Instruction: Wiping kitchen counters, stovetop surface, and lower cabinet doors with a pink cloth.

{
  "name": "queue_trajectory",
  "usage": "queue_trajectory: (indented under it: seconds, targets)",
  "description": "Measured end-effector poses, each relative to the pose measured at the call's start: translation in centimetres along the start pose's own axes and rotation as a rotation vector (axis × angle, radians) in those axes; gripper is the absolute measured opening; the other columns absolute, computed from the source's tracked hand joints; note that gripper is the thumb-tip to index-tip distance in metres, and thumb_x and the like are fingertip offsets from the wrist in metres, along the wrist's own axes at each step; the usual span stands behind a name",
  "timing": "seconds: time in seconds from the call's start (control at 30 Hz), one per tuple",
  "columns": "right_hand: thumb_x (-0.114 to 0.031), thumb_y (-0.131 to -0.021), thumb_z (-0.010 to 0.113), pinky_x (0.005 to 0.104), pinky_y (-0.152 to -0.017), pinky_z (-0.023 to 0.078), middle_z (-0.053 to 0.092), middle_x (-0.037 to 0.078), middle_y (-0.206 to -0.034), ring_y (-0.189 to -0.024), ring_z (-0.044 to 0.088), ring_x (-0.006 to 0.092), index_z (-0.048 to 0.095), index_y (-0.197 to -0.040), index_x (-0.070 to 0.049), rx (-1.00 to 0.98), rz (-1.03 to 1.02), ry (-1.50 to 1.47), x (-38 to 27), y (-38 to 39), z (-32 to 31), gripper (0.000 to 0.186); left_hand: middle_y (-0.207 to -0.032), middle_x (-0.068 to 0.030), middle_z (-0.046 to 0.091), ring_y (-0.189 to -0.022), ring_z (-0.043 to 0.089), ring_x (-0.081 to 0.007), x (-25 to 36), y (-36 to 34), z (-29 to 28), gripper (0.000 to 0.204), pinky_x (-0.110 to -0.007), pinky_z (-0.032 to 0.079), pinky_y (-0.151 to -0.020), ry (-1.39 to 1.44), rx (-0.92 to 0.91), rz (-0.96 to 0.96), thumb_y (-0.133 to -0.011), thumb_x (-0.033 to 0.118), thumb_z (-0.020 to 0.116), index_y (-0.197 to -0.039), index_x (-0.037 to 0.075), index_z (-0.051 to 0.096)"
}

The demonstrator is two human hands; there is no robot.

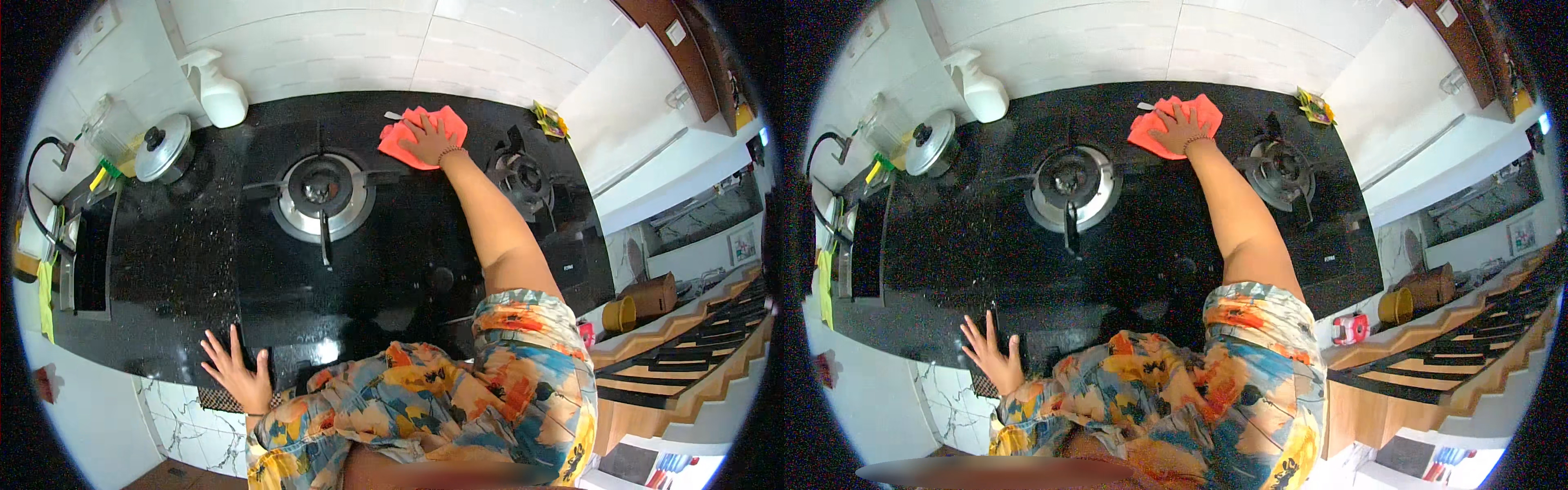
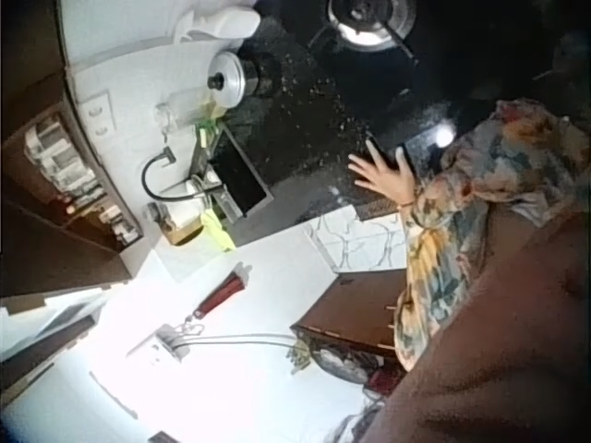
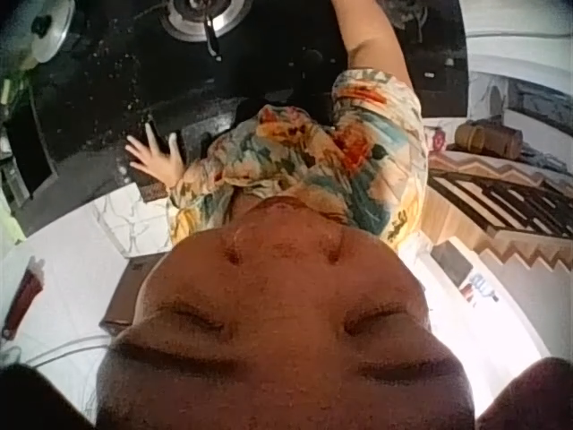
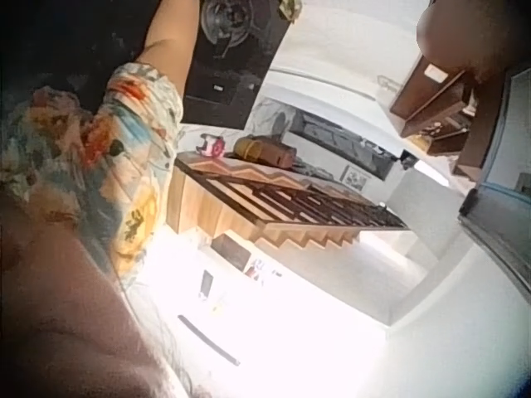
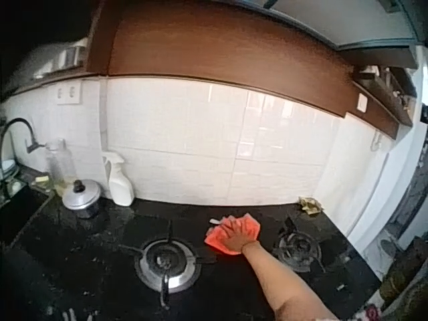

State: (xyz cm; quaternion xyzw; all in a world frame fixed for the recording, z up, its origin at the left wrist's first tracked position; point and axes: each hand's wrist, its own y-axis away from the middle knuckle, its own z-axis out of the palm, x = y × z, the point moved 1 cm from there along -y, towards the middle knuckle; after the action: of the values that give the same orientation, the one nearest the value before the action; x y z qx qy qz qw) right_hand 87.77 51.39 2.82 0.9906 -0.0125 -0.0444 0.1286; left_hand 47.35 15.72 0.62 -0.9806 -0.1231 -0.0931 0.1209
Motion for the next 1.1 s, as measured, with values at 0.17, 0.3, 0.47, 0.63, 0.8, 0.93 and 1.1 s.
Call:
queue_trajectory:
  seconds: [0.17, 0.3, 0.47, 0.63, 0.8, 0.93, 1.1]
  targets:
    - [-0.063, -0.085, 0.033, 0.0640, -0.105, 0.009, 0.004, 0.001, -0.152, -0.138, 0.005, 0.0350, 0.020, -0.142, -0.035, 0.038, -0.025, 0.065, -0.7, 2.0, 1.6, 0.065, -0.149, -0.0165, 0.018, -0.137, 0.011, -0.0377, -0.1, 0.1, 0.0, 0.065, -0.059, 0.005, -0.106, 0.028, 0.026, 0.026, -0.078, 0.046, 0.059, -0.136, 0.021, 0.041]
    - [-0.062, -0.085, 0.035, 0.0629, -0.105, 0.010, 0.005, 0.002, -0.152, -0.138, 0.007, 0.0351, 0.019, -0.142, -0.035, 0.065, -0.057, 0.023, -0.4, 5.7, 2.6, 0.065, -0.148, -0.0159, 0.019, -0.137, 0.013, -0.0375, 0.6, -0.1, -0.3, 0.065, -0.060, 0.006, -0.105, 0.027, 0.036, 0.102, -0.077, 0.044, 0.061, -0.135, 0.021, 0.042]
    - [-0.060, -0.085, 0.038, 0.0593, -0.107, 0.006, 0.002, 0.007, -0.152, -0.139, 0.003, 0.0319, 0.012, -0.144, -0.034, -0.027, 0.009, -0.028, -3.2, 9.7, 3.1, 0.069, -0.149, -0.0120, 0.020, -0.137, 0.014, -0.0350, 0.0, 0.1, -0.1, 0.061, -0.060, 0.007, -0.105, 0.068, 0.053, 0.142, -0.080, 0.040, 0.061, -0.135, 0.024, 0.041]
    - [-0.061, -0.084, 0.041, 0.0556, -0.108, 0.001, -0.002, 0.004, -0.152, -0.140, -0.003, 0.0296, 0.006, -0.145, -0.030, -0.135, 0.128, -0.107, -5.9, 13.8, 3.4, 0.077, -0.149, -0.0104, 0.021, -0.137, 0.014, -0.0343, 0.2, 0.2, -0.3, 0.061, -0.062, 0.006, -0.104, 0.087, 0.044, 0.184, -0.079, 0.042, 0.060, -0.135, 0.025, 0.042]
    - [-0.061, -0.084, 0.039, 0.0553, -0.109, 0.002, -0.002, 0.002, -0.152, -0.139, -0.004, 0.0307, 0.005, -0.146, -0.026, -0.164, 0.144, -0.068, -9.5, 17.3, 3.7, 0.078, -0.148, -0.0142, 0.022, -0.137, 0.013, -0.0369, 0.0, 0.2, -0.1, 0.062, -0.063, 0.003, -0.103, 0.133, 0.043, 0.258, -0.078, 0.045, 0.059, -0.134, 0.024, 0.043]
    - [-0.055, -0.087, 0.037, 0.0562, -0.108, 0.002, -0.002, 0.002, -0.152, -0.139, -0.003, 0.0313, 0.002, -0.145, -0.027, -0.146, 0.032, -0.044, -10.7, 18.9, 6.0, 0.073, -0.148, -0.0112, 0.022, -0.137, 0.014, -0.0351, 0.2, 0.2, -0.3, 0.059, -0.063, 0.005, -0.104, 0.147, 0.054, 0.306, -0.079, 0.042, 0.061, -0.133, 0.025, 0.044]
    - [-0.038, -0.087, 0.049, 0.0482, -0.102, 0.029, 0.030, 0.011, -0.141, -0.123, 0.036, 0.0343, 0.035, -0.134, -0.017, 0.161, -0.230, -0.049, -12.7, 23.8, 7.4, 0.054, -0.148, -0.0112, 0.022, -0.137, 0.014, -0.0350, -0.4, 0.4, -0.1, 0.059, -0.063, 0.004, -0.104, 0.142, 0.056, 0.341, -0.078, 0.045, 0.060, -0.132, 0.025, 0.046]
